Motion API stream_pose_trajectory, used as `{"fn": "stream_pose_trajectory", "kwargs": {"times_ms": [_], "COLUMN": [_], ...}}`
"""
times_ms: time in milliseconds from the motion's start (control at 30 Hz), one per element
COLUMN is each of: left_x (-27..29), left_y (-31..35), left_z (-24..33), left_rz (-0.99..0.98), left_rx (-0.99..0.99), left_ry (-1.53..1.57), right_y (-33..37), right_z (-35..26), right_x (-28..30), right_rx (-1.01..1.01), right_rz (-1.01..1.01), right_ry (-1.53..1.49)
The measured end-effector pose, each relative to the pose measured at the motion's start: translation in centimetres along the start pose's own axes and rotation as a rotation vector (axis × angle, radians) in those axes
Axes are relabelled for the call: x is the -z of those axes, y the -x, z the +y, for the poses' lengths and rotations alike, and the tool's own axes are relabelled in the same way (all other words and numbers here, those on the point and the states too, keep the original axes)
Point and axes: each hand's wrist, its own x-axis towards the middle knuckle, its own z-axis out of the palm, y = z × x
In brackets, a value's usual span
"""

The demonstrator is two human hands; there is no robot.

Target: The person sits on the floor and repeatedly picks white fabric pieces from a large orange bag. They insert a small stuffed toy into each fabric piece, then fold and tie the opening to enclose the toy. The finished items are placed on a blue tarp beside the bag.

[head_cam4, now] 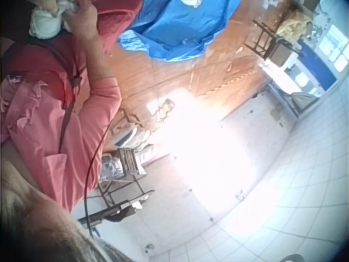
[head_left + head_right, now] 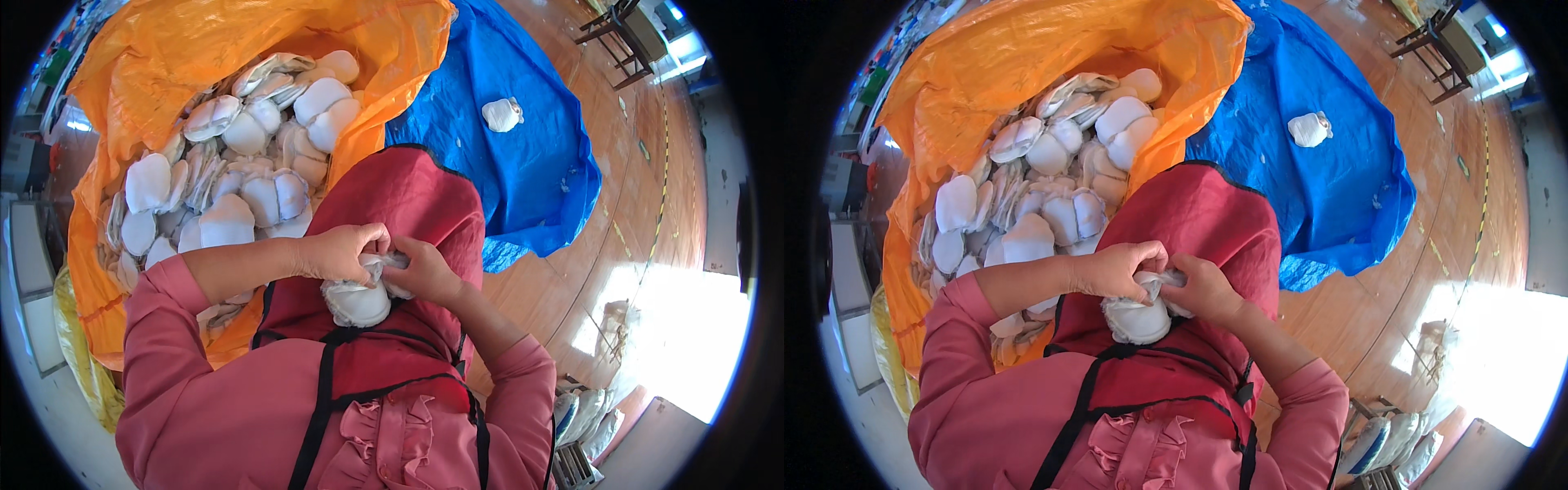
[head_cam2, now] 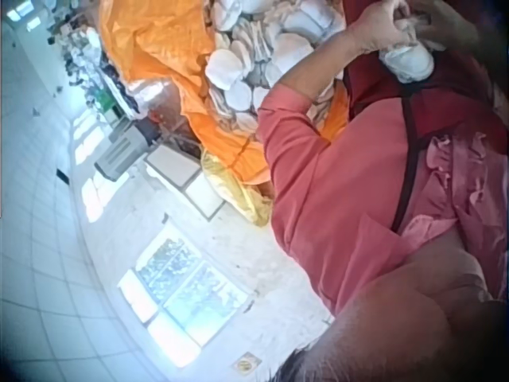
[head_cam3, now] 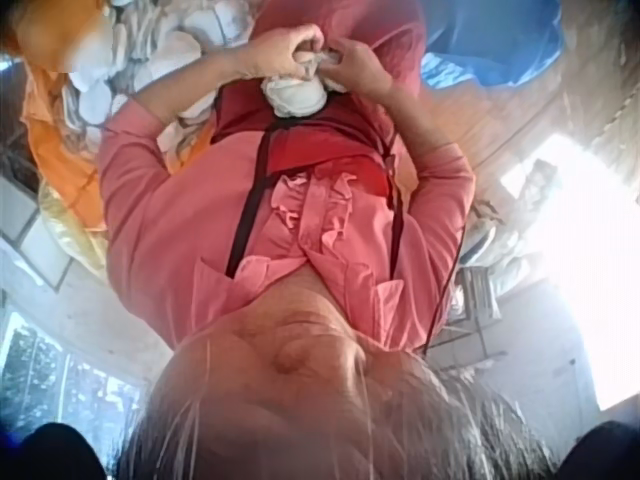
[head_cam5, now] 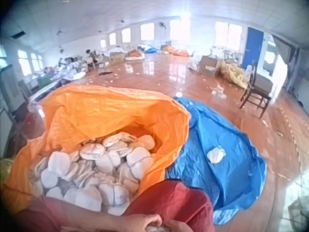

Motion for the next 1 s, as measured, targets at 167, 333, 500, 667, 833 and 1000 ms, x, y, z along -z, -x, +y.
{"fn": "stream_pose_trajectory", "kwargs": {"times_ms": [167,333,500,667,833,1000], "left_x": [-0.4,-2.2,-3.8,-4.4,-4.8,-4.5], "left_y": [0.8,1.6,1.8,1.9,2.2,2.9], "left_z": [1.1,0.4,-0.6,-1.5,-2.1,-1.9], "left_rz": [-0.019,0.138,0.334,0.416,0.492,0.612], "left_rx": [0.013,-0.065,-0.173,-0.173,-0.134,-0.124], "left_ry": [-0.027,-0.099,-0.163,-0.216,-0.149,-0.073], "right_y": [0.5,0.7,1.7,2.4,2.3,1.4], "right_z": [2.4,3.5,3.3,3.4,2.6,0.5], "right_x": [0.7,0.5,-0.8,-1.9,-1.2,-2.0], "right_rx": [-0.008,-0.14,-0.209,0.052,0.17,0.36], "right_rz": [-0.212,-0.314,-0.179,-0.016,0.063,0.564], "right_ry": [-0.273,-0.524,-0.619,-0.389,-0.267,-0.038]}}
